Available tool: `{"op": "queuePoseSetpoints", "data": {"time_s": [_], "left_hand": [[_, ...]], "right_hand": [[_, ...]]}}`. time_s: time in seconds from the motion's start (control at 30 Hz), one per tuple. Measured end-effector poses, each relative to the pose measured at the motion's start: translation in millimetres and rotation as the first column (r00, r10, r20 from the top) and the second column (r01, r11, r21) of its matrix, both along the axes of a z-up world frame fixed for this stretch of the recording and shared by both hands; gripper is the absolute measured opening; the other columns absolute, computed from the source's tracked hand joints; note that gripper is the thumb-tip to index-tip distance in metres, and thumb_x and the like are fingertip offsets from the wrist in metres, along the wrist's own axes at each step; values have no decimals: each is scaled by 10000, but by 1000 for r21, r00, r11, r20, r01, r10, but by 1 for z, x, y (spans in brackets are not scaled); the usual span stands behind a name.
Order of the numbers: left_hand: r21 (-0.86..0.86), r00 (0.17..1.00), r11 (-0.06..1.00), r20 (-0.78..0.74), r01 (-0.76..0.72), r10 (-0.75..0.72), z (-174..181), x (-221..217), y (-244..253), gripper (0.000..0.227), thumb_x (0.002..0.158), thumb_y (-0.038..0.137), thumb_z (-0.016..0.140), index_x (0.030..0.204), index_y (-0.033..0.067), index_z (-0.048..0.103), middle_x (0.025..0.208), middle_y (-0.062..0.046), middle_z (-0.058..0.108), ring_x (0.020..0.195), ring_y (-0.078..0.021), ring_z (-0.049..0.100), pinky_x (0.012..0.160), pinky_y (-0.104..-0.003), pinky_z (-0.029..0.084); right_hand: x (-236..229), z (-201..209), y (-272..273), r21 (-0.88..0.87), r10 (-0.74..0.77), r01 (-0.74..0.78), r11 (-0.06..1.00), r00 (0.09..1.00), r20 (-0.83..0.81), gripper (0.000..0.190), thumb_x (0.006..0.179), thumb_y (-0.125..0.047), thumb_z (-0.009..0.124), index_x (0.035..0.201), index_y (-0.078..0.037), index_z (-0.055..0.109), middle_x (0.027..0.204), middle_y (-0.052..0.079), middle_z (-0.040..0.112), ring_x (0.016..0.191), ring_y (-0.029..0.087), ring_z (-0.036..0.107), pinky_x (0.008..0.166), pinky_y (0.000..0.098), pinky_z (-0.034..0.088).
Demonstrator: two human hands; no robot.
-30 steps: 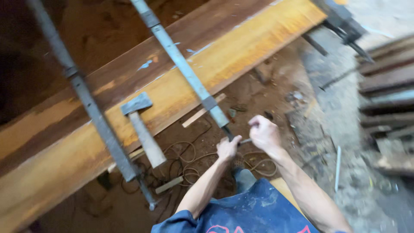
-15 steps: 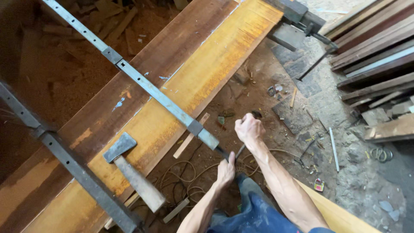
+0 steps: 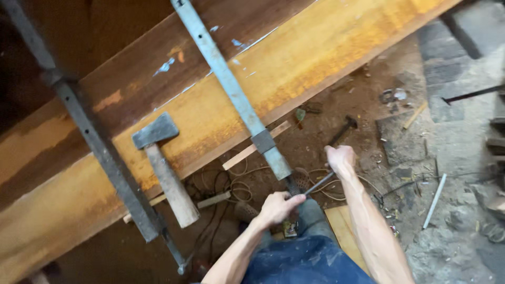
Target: The person aligns two wooden boards with glue along the seam, then uses a hammer to tap the boards into alignment. They secure the boards with metal clamps, tightening the screws to hold the pieces together.
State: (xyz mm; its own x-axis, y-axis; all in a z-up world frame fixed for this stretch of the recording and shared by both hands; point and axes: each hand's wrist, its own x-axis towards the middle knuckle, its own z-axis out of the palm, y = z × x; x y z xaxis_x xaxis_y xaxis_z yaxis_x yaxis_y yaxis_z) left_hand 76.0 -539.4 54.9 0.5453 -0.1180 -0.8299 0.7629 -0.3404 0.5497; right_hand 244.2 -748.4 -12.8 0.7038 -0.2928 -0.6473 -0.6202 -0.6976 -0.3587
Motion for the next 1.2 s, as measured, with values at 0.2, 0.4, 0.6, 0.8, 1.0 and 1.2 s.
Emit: {"op": "queuePoseSetpoints", "data": {"time_s": [0.2, 0.4, 0.6, 0.8, 1.0, 1.2], "left_hand": [[-834, 847, 257, -380, -487, 371, -64, -5, -7, 730, 800, 301, 742, 1473, 182, 485, 1413, -131, 595, 1157, -312, 663, 813, -403, 599], [-522, 627, -535, -779, -664, -17, -121, -26, -59, 277, 1017, 243, 668, 1251, 111, 601, 1138, -114, 592, 841, -188, 607, 716, -305, 528], [-288, 229, -346, -952, -893, 201, -116, -32, -78, 227, 992, 238, 736, 891, 121, 569, 800, 0, 510, 624, -98, 485, 534, -244, 408], [-85, 27, -46, -709, -995, 705, -98, -9, -101, 311, 882, 185, 835, 843, 101, 537, 592, -14, 455, 460, -140, 427, 438, -283, 364], [29, 37, 60, -495, -998, 868, -96, 7, -108, 102, 839, 173, 776, 823, 83, 731, 544, -40, 474, 417, -174, 432, 417, -325, 369], [-40, 120, 113, -403, -993, 907, -73, 12, -102, 253, 861, 272, 812, 780, 95, 650, 592, 4, 488, 482, -136, 443, 449, -305, 352]], "right_hand": [[2, -6, -2, 60, -41, 40, 997, 999, 22, 365, 877, -309, 723, 986, 39, 695, 741, 179, 733, 581, 295, 743, 558, 414, 582], [1, -52, -14, 137, -15, 22, 990, 998, -55, 346, 912, -288, 700, 801, 40, 712, 652, 166, 681, 507, 249, 657, 489, 422, 522], [-23, -147, 5, 405, 88, 80, 911, 920, -381, 333, 921, -241, 648, 701, 7, 682, 564, 91, 624, 464, 204, 551, 452, 382, 441], [-111, -213, 34, 645, 195, 326, 691, 776, -600, 228, 933, -247, 612, 868, -37, 672, 685, 65, 631, 539, 182, 543, 496, 365, 432], [-159, -225, -2, 655, 151, 363, 662, 792, -592, 213, 946, -254, 577, 1035, -80, 661, 805, 40, 639, 615, 159, 535, 540, 348, 424], [-123, -181, 12, 631, -10, 20, 776, 1000, -19, 290, 938, -217, 632, 1156, -31, 676, 968, 24, 697, 809, 124, 618, 707, 300, 492]]}}
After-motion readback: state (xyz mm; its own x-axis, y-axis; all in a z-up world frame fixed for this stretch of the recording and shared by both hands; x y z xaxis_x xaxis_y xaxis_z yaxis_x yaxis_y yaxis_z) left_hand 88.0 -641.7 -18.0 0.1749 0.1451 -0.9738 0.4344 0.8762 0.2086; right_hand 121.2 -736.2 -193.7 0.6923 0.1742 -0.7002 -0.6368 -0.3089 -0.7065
